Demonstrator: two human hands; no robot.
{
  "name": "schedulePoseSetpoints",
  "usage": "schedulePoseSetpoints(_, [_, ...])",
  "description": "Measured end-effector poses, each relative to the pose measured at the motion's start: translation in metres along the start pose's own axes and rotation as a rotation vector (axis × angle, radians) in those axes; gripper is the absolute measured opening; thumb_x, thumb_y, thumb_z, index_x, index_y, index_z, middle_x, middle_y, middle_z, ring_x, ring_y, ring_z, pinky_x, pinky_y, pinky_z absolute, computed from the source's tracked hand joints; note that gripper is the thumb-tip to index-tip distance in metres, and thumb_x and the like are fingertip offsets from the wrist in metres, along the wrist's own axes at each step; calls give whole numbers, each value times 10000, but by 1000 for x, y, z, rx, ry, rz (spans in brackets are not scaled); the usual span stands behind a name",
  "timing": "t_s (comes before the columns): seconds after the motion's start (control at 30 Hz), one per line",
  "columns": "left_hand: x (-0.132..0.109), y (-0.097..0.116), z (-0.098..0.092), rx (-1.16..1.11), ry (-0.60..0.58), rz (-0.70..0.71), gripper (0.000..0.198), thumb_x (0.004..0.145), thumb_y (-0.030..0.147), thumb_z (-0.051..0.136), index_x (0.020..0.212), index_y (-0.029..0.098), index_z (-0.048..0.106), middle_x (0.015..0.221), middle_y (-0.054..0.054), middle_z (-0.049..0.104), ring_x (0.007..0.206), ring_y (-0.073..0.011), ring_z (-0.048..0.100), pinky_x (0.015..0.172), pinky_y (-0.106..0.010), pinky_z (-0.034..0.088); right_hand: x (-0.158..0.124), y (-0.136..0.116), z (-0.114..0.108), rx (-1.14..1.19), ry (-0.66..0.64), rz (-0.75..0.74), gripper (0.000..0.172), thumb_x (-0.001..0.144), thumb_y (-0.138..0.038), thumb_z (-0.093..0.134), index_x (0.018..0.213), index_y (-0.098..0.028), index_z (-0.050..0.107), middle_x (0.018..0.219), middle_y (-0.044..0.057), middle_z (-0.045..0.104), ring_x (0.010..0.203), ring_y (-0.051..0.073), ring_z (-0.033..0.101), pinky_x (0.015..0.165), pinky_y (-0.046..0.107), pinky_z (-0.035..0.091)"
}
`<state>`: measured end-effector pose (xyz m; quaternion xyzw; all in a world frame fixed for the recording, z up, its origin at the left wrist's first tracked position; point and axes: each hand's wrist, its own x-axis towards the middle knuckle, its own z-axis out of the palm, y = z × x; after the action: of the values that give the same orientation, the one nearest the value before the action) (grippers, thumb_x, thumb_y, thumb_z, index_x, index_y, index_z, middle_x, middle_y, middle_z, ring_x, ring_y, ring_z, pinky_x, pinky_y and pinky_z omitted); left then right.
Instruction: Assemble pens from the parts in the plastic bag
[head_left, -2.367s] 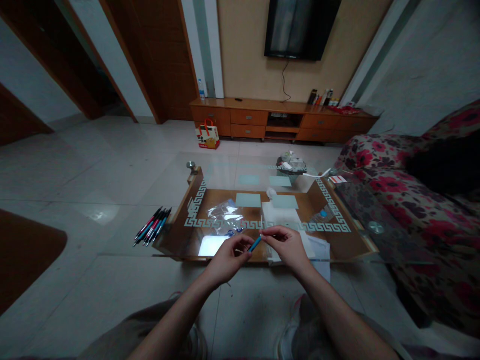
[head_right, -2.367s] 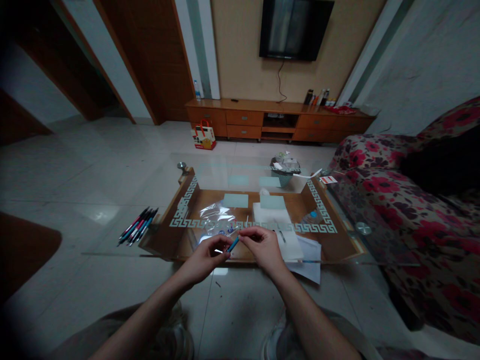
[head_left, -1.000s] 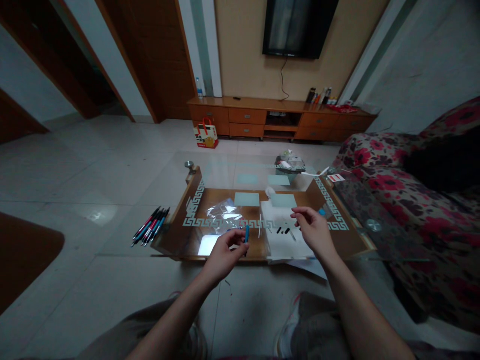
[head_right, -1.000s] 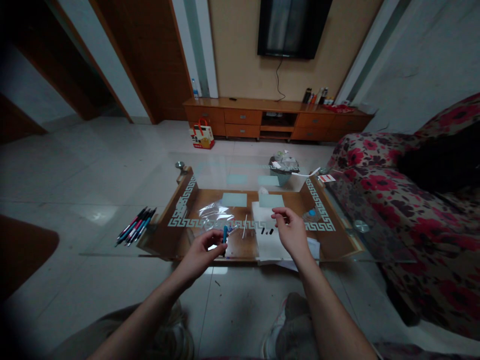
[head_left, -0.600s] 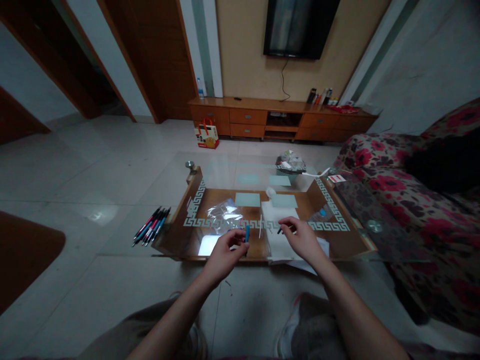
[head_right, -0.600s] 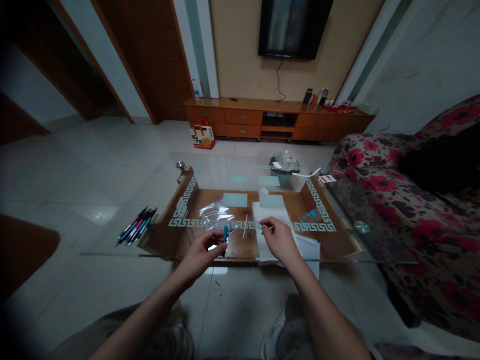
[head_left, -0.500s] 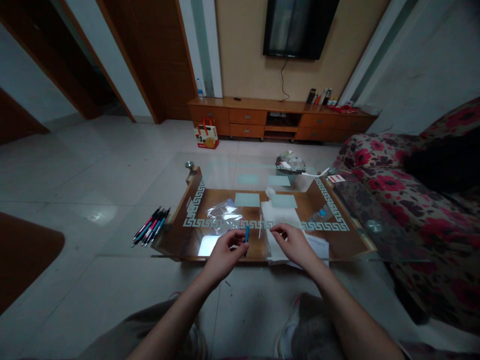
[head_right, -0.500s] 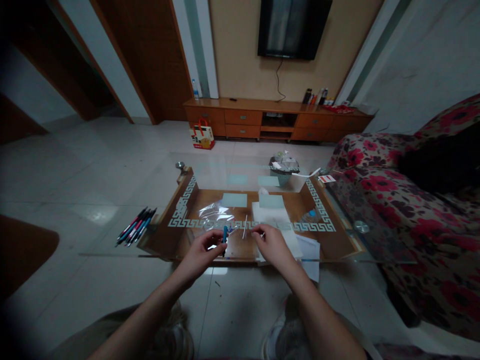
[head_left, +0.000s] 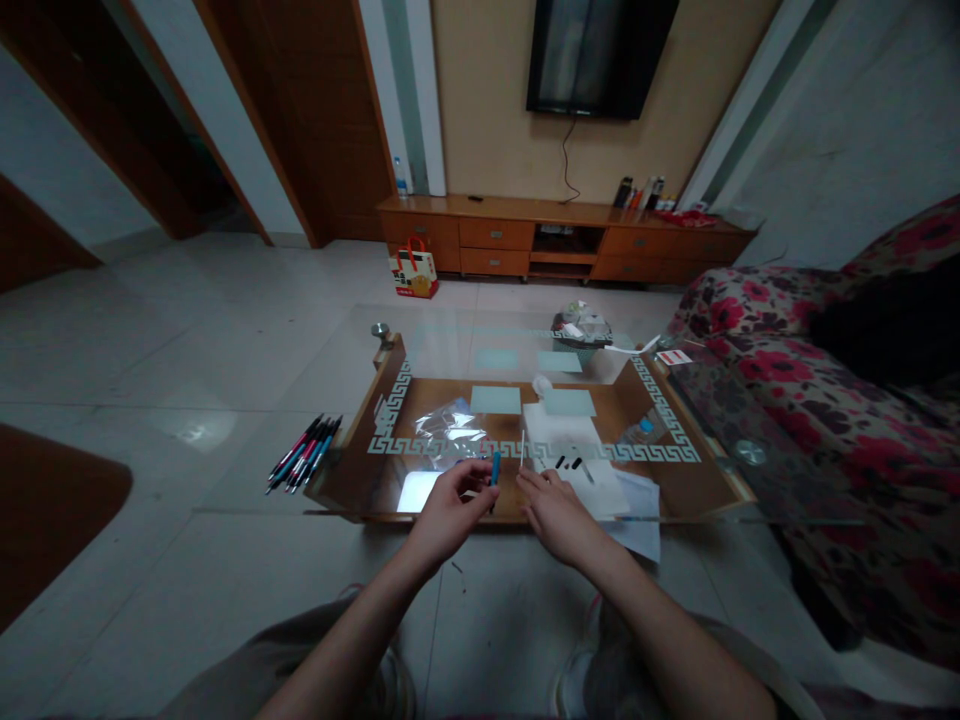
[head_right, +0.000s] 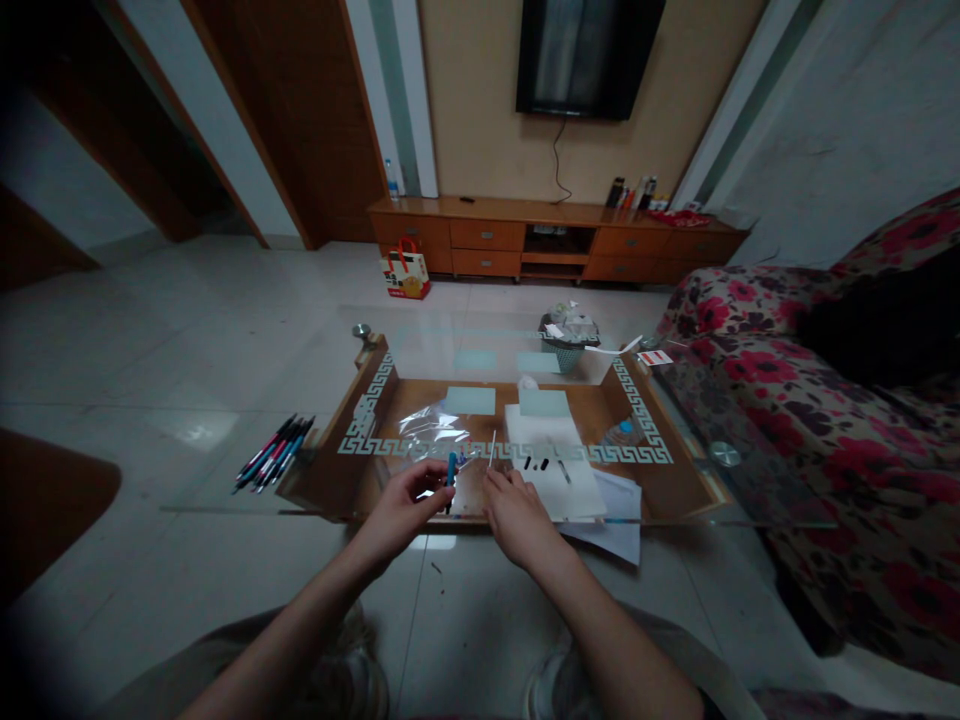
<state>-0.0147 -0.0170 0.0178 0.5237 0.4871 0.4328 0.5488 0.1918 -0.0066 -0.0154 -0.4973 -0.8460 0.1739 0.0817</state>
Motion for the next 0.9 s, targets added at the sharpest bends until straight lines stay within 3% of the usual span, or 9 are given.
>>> schedulePoseSetpoints(0.27, [1,-1,1,-1,0,0,249,791,281,697,1002,155,661,932,-55,649,771,-142,573,681,-243,484,3,3,-4,9,-34,-11,449,898,-163,500,1346,-165,531,1463,113,468,1290,259,433,1054,386,364])
schedulePoseSetpoints(0.43, [0,-1,0,-3,-8,4,247,800,275,689,1015,157,662,956,-59,655,775,-139,569,686,-242,483,3,3,-6,53,-22,-27,395,898,-154,505,1286,-172,582,1317,119,584,1224,237,494,1033,362,375])
schedulePoseSetpoints(0.6, [-1,2,1,-6,-5,2,247,802,279,687,1014,154,659,955,-59,652,783,-140,567,679,-236,480,3,4,-6,85,-18,-21,394,892,-140,501,1274,-159,595,1342,130,561,1241,240,488,1043,355,366])
schedulePoseSetpoints(0.9, [0,-4,0,13,6,2,253,803,283,687,1021,159,651,929,-52,651,779,-142,580,694,-245,484,5,9,0,160,-12,-30,369,858,-95,516,1212,-141,610,1140,125,621,1111,221,552,980,327,410])
